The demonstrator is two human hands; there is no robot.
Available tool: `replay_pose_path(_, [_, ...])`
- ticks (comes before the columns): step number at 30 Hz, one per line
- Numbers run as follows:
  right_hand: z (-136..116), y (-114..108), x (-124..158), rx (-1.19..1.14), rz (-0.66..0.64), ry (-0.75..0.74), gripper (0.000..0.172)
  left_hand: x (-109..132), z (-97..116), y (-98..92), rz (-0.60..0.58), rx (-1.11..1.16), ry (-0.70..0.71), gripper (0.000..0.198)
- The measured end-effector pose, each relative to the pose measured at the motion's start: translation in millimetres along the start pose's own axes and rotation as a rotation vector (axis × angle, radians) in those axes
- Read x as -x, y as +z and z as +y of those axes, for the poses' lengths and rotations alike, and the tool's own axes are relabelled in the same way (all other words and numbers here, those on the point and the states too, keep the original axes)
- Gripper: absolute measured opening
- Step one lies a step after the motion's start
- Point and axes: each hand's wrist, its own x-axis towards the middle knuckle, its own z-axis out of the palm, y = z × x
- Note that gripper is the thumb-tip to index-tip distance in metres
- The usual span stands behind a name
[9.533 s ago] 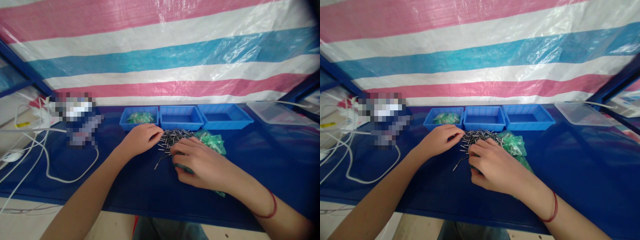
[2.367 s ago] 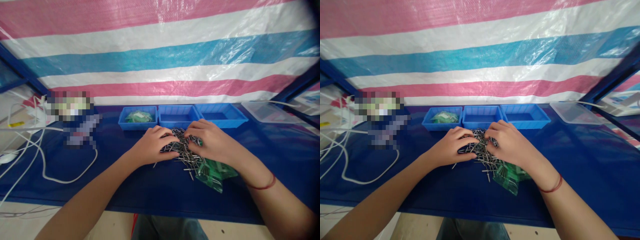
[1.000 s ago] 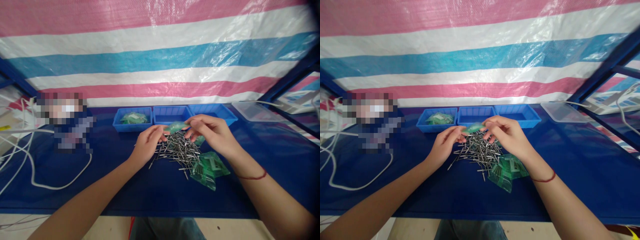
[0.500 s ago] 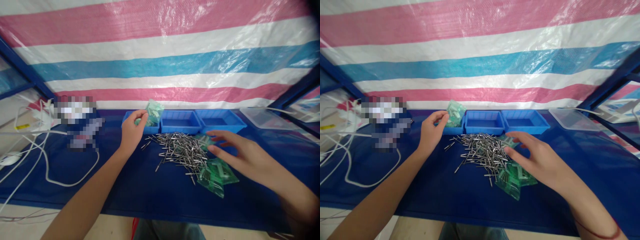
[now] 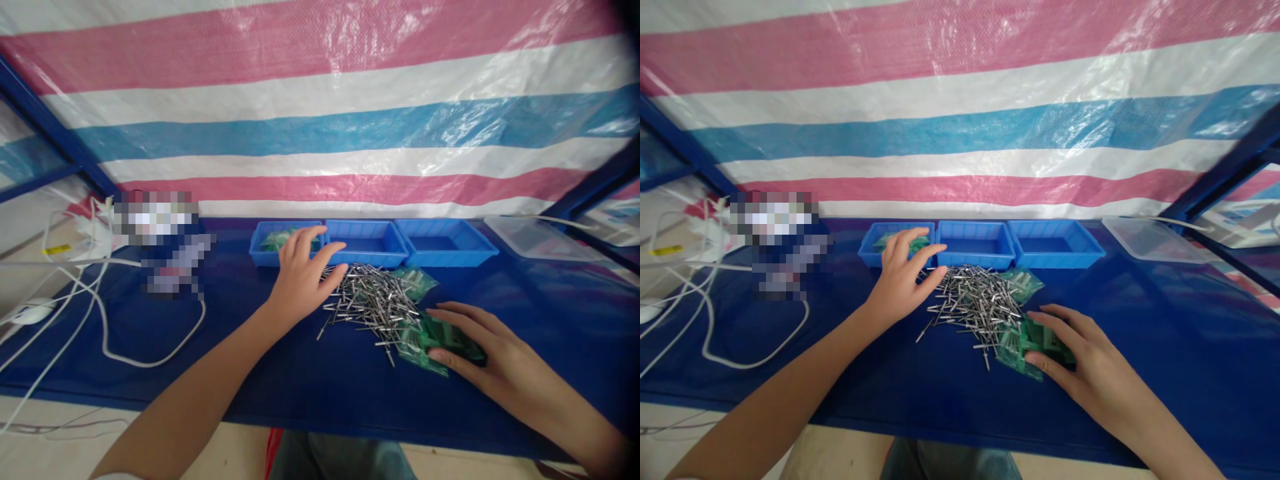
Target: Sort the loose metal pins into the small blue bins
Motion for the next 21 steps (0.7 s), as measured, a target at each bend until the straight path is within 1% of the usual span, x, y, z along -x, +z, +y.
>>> replay_pose_path(2, [-2.2, -1.3, -0.3, -0.008, 0.057, 0.024, 0.048, 2.4, 2.9, 2.1, -0.035, 0.029, 0.039, 0.029])
replay_pose_path(6, [-4.1, -3.6, -1.2, -0.098, 0.156, 0.077, 0.044, 5.2, 2.0, 5.5, -0.07, 0.042, 0.042, 0.027])
replay_pose_path(8, [-3.5, -5.9, -3.3, -0.194, 0.197, 0.169, 0.043, 5.3, 1.7, 5.6, -0.073, 0.05, 0.046, 0.027])
replay_pose_path(10, [-3.2, -9.7, -8.0, -0.301, 0.24, 0.292, 0.041, 4.9, 3.2, 4.9, -0.069, 0.073, 0.061, 0.026])
replay_pose_path(12, [-6.2, -15.1, -16.4, -0.411, 0.258, 0.357, 0.036, 4.4, 6.3, 4.1, -0.068, 0.113, 0.082, 0.025])
replay_pose_path(14, [-15.5, -21.7, -29.2, -0.471, 0.243, 0.327, 0.031, 4.4, 10.6, 3.8, -0.082, 0.171, 0.112, 0.026])
replay_pose_path(16, [-32.0, -27.8, -46.0, -0.423, 0.227, 0.226, 0.028, 5.0, 15.1, 4.3, -0.112, 0.242, 0.136, 0.031])
replay_pose_path(17, [-42.1, -30.1, -55.4, -0.415, 0.189, 0.167, 0.027, 5.5, 17.3, 4.7, -0.127, 0.284, 0.142, 0.034])
replay_pose_path(18, [-52.7, -31.3, -65.2, -0.458, 0.147, 0.124, 0.028, 6.1, 19.2, 5.3, -0.143, 0.328, 0.138, 0.036])
replay_pose_path(19, [-62.9, -31.4, -74.9, -0.511, 0.113, 0.109, 0.028, 6.7, 20.7, 6.0, -0.153, 0.375, 0.123, 0.037])
replay_pose_path(21, [-79.8, -27.8, -93.0, -0.633, 0.103, 0.09, 0.03, 7.6, 22.4, 7.4, -0.154, 0.464, 0.043, 0.035])
